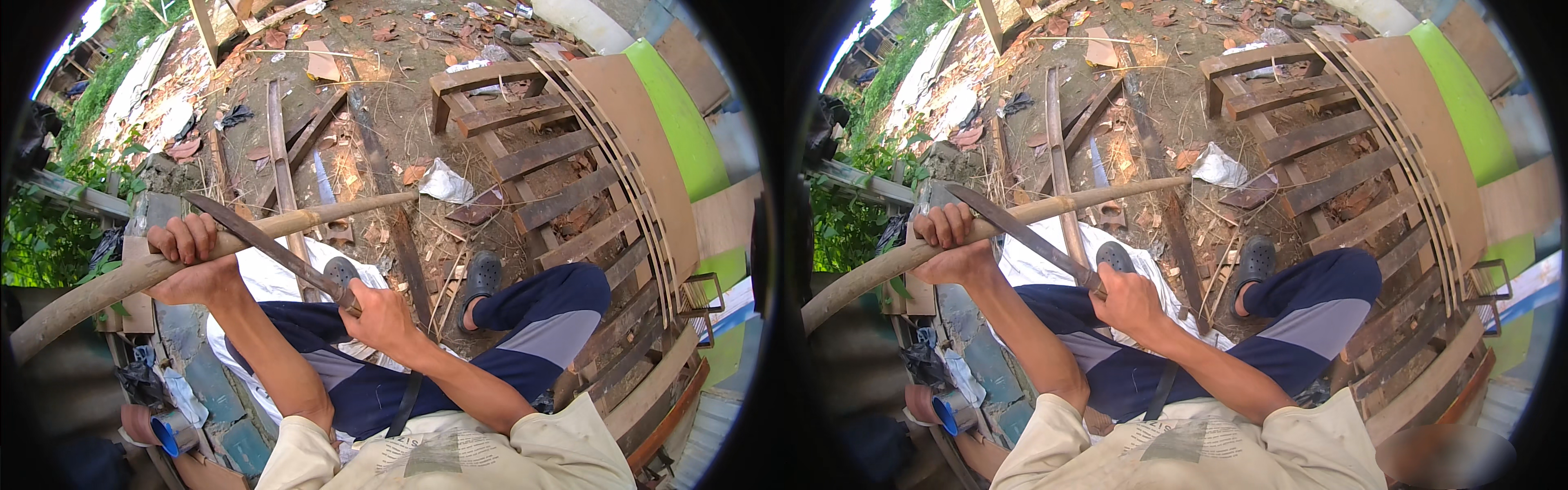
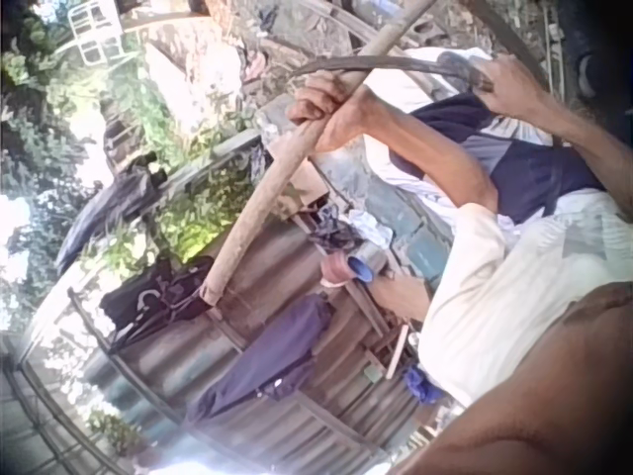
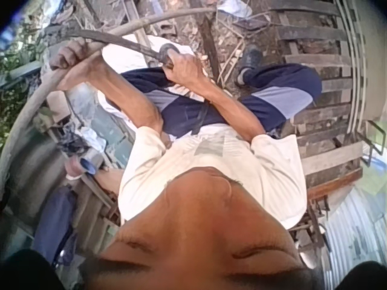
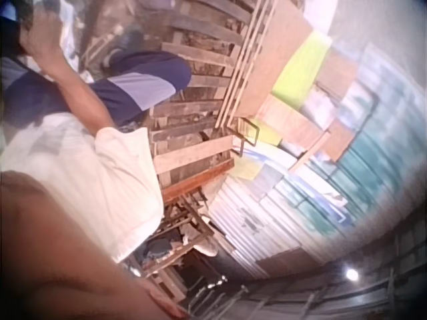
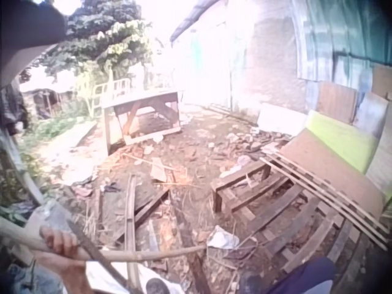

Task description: The person sits on the ground and uses a knife to shave thin strips from a long wooden stick. They repeatedly draw the blade along the stick to remove shavings, occasionally rotating the stick to work different sides.

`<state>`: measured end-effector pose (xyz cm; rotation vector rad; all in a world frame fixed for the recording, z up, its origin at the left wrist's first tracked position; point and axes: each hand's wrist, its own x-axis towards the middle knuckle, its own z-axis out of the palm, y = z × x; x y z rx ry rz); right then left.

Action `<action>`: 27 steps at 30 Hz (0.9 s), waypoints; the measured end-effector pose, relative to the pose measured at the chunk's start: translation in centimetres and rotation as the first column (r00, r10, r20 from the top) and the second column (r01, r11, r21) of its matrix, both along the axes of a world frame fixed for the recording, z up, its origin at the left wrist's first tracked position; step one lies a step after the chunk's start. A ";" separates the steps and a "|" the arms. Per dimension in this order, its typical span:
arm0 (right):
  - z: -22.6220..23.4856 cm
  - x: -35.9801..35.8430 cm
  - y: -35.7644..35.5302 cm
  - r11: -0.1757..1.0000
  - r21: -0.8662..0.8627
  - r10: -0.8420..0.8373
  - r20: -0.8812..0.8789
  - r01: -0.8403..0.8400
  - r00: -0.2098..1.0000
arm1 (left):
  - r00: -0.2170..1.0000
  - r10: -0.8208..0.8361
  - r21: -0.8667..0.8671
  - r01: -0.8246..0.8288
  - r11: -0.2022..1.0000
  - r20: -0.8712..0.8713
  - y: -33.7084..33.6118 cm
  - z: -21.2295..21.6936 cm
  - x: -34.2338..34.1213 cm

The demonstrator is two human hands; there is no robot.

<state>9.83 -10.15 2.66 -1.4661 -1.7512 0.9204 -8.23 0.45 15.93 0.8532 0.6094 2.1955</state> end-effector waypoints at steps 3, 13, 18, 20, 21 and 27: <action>-5.5 1.1 1.7 0.949 -0.258 -0.188 -0.002 0.182 0.982 | 1.000 0.015 -0.018 -0.015 1.000 -0.004 0.0 0.0 0.2; -5.3 -0.3 0.2 0.966 -0.188 -0.205 -0.130 0.179 0.970 | 0.999 0.037 -0.051 -0.036 0.998 0.018 -0.2 0.6 1.3; -4.0 0.4 0.1 0.986 -0.109 -0.137 -0.060 0.130 0.989 | 0.999 0.036 -0.039 -0.035 0.999 0.038 -0.1 0.5 1.2; -4.1 0.4 0.0 0.975 -0.184 -0.145 -0.102 0.124 0.984 | 0.999 0.043 -0.055 -0.041 0.998 0.027 0.0 0.4 1.1; -5.1 0.5 0.4 0.966 -0.205 -0.180 -0.095 0.157 0.979 | 0.999 0.036 -0.012 -0.036 0.999 0.009 0.0 0.4 1.1; -6.9 3.6 1.1 0.935 -0.282 -0.222 0.010 0.216 0.975 | 0.948 0.316 0.059 -0.314 0.947 -0.025 1.4 -0.2 1.2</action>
